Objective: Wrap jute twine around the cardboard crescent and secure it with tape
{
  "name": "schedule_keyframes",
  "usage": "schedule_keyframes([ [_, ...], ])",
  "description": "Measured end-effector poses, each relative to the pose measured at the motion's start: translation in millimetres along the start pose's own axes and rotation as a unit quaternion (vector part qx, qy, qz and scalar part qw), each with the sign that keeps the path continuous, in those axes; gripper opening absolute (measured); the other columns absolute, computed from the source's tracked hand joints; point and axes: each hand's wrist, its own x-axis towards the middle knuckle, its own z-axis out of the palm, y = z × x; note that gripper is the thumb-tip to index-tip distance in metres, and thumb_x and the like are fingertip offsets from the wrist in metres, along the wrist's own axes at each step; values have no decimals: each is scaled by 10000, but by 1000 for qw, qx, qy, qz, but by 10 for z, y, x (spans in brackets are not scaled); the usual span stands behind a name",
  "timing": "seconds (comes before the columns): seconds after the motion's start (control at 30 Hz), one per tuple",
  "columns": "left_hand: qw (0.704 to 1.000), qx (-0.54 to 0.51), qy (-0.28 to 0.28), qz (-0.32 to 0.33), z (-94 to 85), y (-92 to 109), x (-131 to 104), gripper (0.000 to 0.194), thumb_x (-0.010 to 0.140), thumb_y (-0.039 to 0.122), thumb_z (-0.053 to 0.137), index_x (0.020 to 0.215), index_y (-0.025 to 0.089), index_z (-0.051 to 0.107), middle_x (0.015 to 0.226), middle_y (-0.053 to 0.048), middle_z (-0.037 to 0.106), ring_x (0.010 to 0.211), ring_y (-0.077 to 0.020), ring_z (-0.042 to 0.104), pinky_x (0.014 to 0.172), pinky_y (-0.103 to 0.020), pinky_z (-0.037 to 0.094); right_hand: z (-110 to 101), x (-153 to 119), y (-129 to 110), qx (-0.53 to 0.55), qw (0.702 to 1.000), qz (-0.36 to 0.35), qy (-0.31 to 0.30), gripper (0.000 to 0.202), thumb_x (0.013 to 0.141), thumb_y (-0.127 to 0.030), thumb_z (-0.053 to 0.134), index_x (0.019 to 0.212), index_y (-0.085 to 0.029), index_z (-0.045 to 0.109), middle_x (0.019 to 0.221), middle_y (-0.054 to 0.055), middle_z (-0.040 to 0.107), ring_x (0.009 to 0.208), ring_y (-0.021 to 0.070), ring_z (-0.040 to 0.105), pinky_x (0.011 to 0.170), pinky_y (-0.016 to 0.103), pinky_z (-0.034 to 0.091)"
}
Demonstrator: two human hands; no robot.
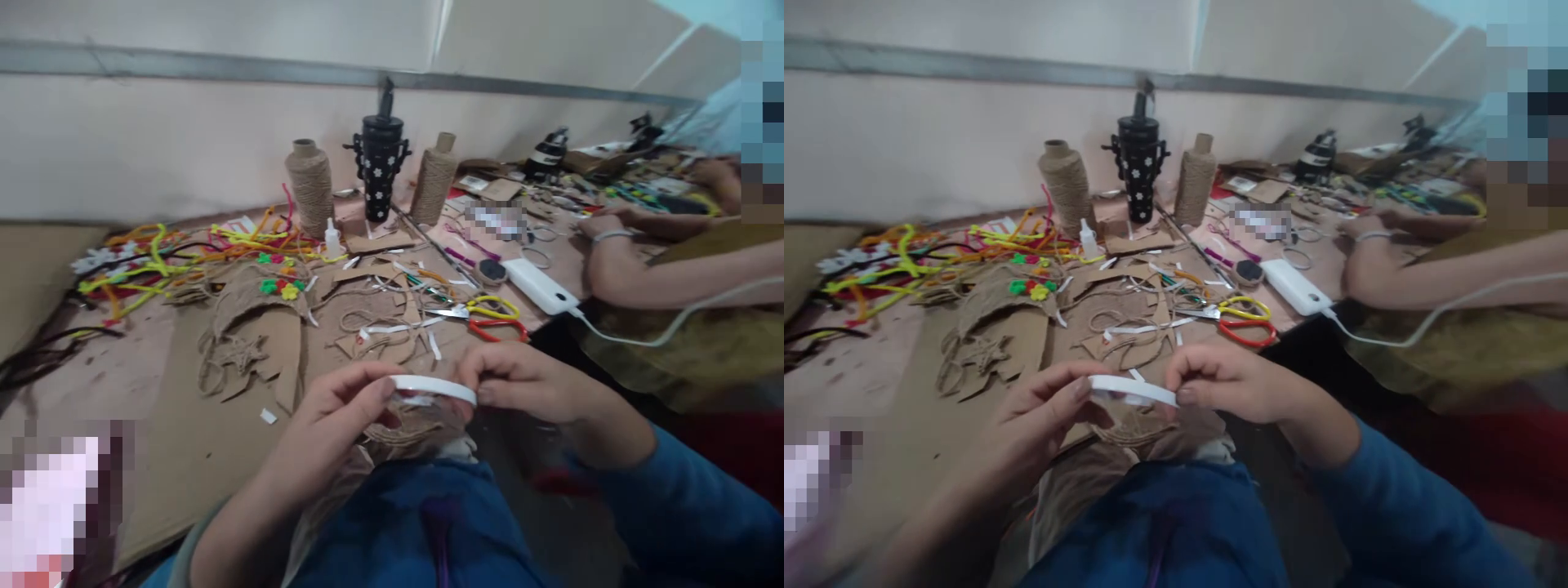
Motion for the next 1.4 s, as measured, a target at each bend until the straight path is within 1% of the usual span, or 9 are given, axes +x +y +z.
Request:
schedule_keyframes([
  [0.17, 997, 67, -12, -28, 79, -41, -27, 169, 769, 338, 666, 715, 184, 711, 654, -5, 650, 618, -114, 539, 565, -207, 422, 193, -31, -97, -123, 986, -29, 113, 267, 846, -324, 599, 1059, -168, 562, 959, 45, 641, 868, 145, 605, 749, 265, 466],
  [0.33, 997, 69, -29, -29, 306, -179, -24, 170, 760, 337, 654, 693, 185, 690, 618, 3, 598, 577, -116, 504, 532, -220, 400, 353, -87, -192, -304, 944, -39, 124, 66, 863, -219, 561, 868, -172, 607, 823, 15, 648, 768, 129, 581, 698, 240, 436],
  [0.53, 999, -19, 4, -30, 404, -216, -110, 146, 752, 323, 656, 732, 190, 710, 685, -20, 649, 585, -116, 510, 515, -211, 415, 332, -57, 62, -25, 966, -93, 242, 135, 826, -325, 620, 827, -198, 573, 692, -26, 566, 601, 99, 532, 548, 209, 424],
  [0.73, 999, -16, 30, 19, 387, -212, -158, 147, 767, 330, 653, 736, 200, 715, 745, -24, 674, 646, -122, 514, 557, -218, 389, 353, 109, 275, 203, 916, -148, 311, 225, 763, -401, 686, 818, -234, 546, 634, -49, 567, 548, 98, 542, 525, 203, 449],
  [0.83, 999, 31, 35, 20, 378, -221, -111, 157, 784, 320, 635, 757, 193, 722, 725, -26, 665, 644, -124, 499, 564, -231, 373, 293, 27, 328, 121, 925, -124, 339, 220, 802, -431, 629, 898, -246, 557, 774, -5, 625, 715, 148, 616, 660, 275, 509],
  [0.93, 999, 42, 21, -20, 391, -212, -21, 184, 781, 326, 631, 694, 184, 707, 659, -14, 644, 571, -107, 459, 519, -227, 348, 214, -66, 274, -104, 926, -140, 335, 289, 838, -383, 593, 1097, -261, 546, 1099, 61, 626, 1064, 213, 572, 929, 380, 443],
  [1.07, 1000, -10, -1, -30, 391, -191, 91, 180, 776, 320, 641, 680, 187, 716, 632, -6, 646, 574, -100, 502, 529, -211, 379, 175, -35, 157, -339, 900, -188, 199, 204, 842, -225, 597, 1045, -252, 605, 1059, 53, 659, 1007, 194, 597, 870, 329, 464],
  [1.17, 999, -36, 25, -30, 346, -212, 125, 229, 794, 383, 615, 825, 198, 747, 714, -38, 700, 642, -127, 575, 505, -204, 402, 176, 34, 217, -316, 903, -181, 227, 130, 884, -193, 522, 949, -246, 622, 838, 19, 675, 782, 160, 625, 695, 286, 488],
  [1.4, 997, -52, 61, -14, 320, -282, 168, 300, 710, 306, 724, 993, 214, 687, 844, -61, 743, 798, -198, 671, 555, -228, 473, 144, 35, 481, -179, 937, -67, 292, 118, 880, -316, 543, 904, -223, 612, 778, 13, 661, 689, 152, 614, 606, 265, 480],
])
